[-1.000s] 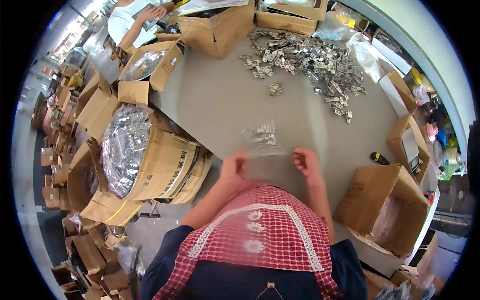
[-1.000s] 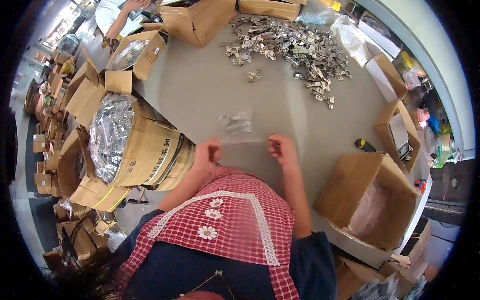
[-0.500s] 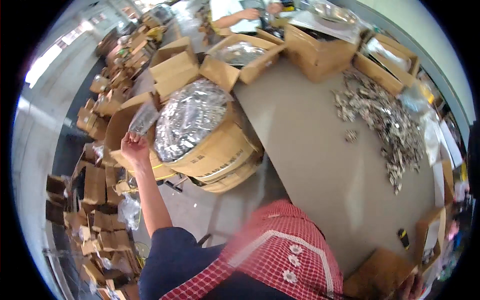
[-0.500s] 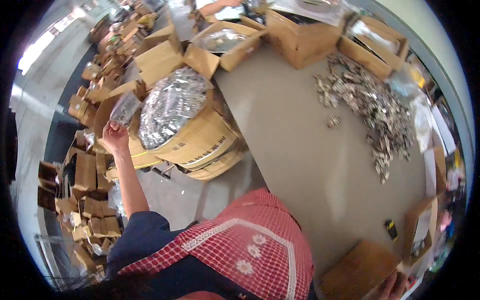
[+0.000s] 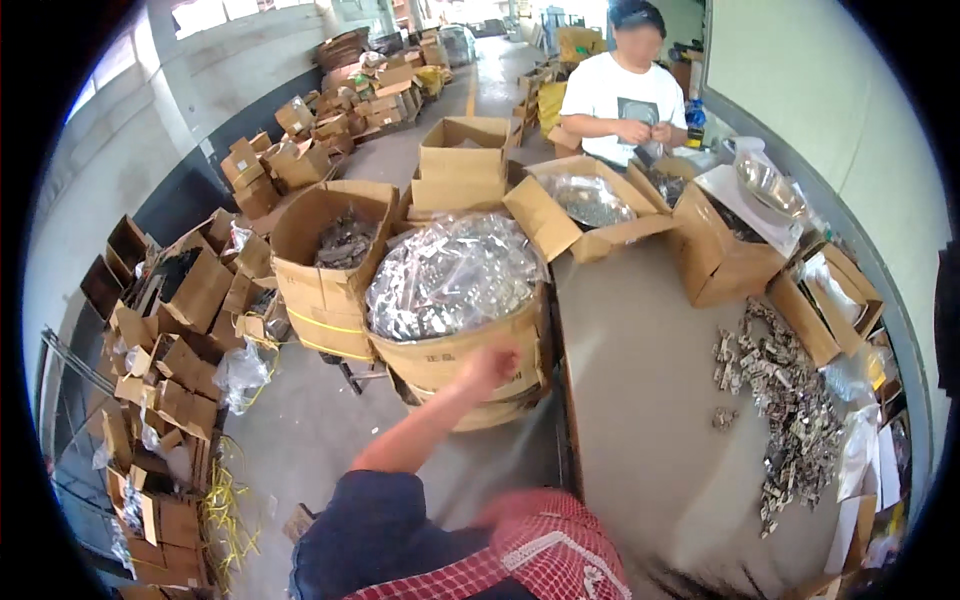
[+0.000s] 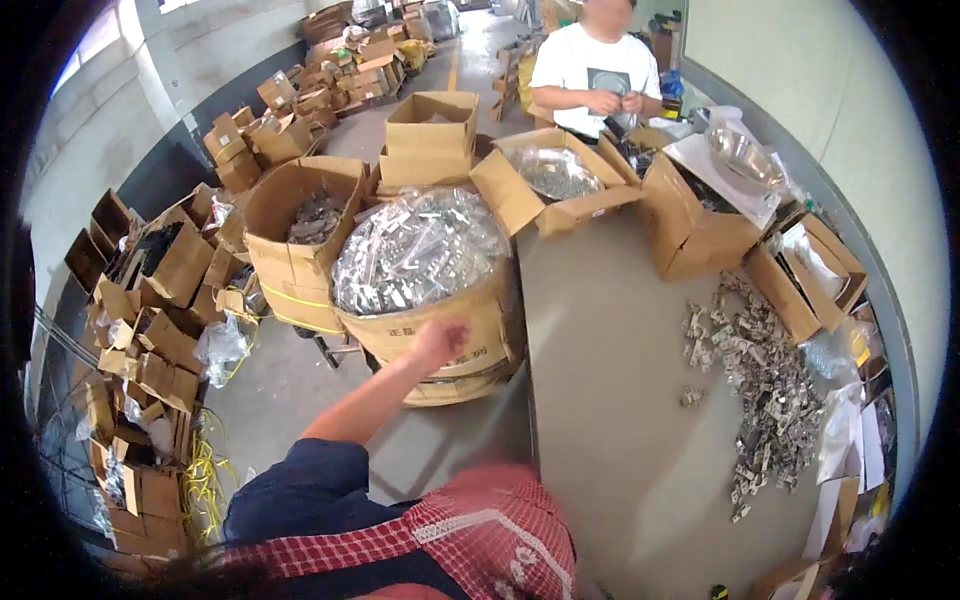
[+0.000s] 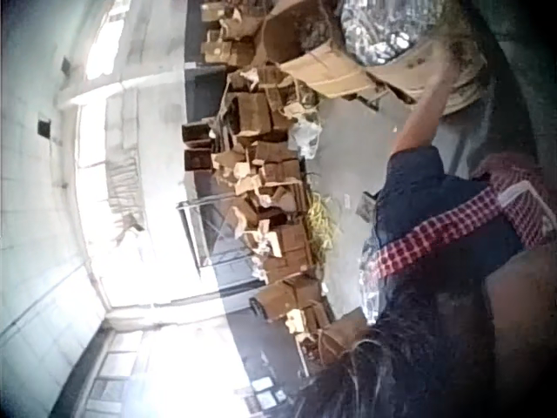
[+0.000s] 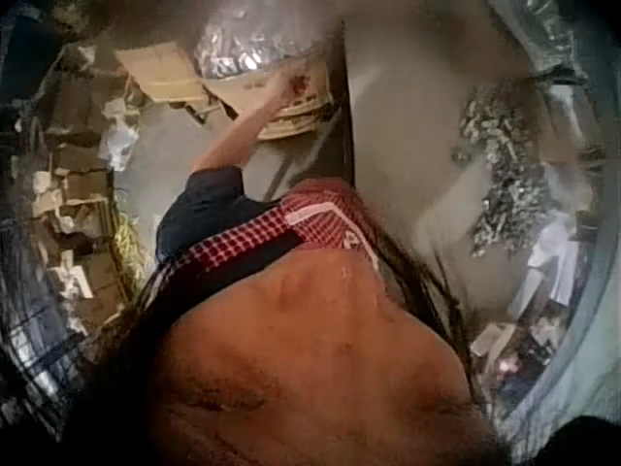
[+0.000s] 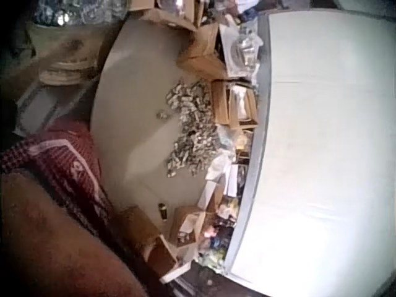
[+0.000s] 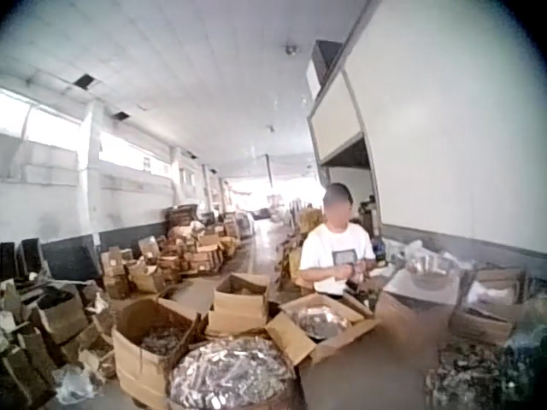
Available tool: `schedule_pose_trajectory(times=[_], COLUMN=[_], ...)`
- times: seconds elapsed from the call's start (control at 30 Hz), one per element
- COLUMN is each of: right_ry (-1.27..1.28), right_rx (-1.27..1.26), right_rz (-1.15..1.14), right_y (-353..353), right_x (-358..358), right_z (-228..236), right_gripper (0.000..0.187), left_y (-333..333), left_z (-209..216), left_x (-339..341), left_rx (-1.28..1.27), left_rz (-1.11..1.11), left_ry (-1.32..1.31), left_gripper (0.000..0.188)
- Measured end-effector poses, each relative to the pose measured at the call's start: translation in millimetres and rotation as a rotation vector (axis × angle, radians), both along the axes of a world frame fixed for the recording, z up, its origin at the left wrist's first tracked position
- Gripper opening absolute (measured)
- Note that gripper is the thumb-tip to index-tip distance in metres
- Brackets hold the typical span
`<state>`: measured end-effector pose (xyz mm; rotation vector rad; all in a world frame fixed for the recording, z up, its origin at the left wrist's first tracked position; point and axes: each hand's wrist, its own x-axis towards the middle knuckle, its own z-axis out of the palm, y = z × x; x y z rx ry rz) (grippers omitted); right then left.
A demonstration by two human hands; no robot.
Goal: The person places metal hinges one by one into small plastic bags by hand and then puts the filled bags into a cardboard box.
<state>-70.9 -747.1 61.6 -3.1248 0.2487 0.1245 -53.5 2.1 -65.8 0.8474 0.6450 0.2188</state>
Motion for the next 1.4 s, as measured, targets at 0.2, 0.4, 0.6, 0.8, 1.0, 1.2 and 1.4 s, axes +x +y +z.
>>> schedule_pose_trajectory(times=[0.2,0.4,0.6,0.8,1.0,1.2,1.4], right_ry=[0.041,-0.270,-0.900,-0.481,-0.299,-0.764,-0.024], right_rx=[0.047,0.389,0.939,1.544,1.390,0.354,1.279], right_rz=[-0.046,-0.307,-0.609,-0.407,-0.275,0.330,0.159], right_y=[-10.7,-9.4,153.6,204.4,204.8,224.8,259.0], right_x=[-11.9,-83.9,-51.8,-5.6,25.6,53.6,48.5], right_z=[7.8,55.7,38.9,3.9,-47.0,-51.4,-78.3], right_gripper=[0.029,0.029,0.027,0.019,0.021,0.040,0.034], left_y=[-45.4,-106.2,-239.9,-325.4,-326.2,-312.3,-337.2], left_z=[28.9,46.2,51.9,73.7,83.0,49.2,46.2], left_x=[19.5,47.6,49.3,37.2,51.1,58.7,31.1], left_rx=[0.181,0.365,0.437,0.313,-0.269,0.600,1.227], left_rz=[-0.135,-0.345,-0.690,-1.307,-1.196,-0.789,-0.871], left_ry=[0.165,0.093,-0.017,-0.299,-0.037,-0.283,-0.469], left_gripper=[0.014,0.018,0.032,0.053,0.048,0.031,0.058])
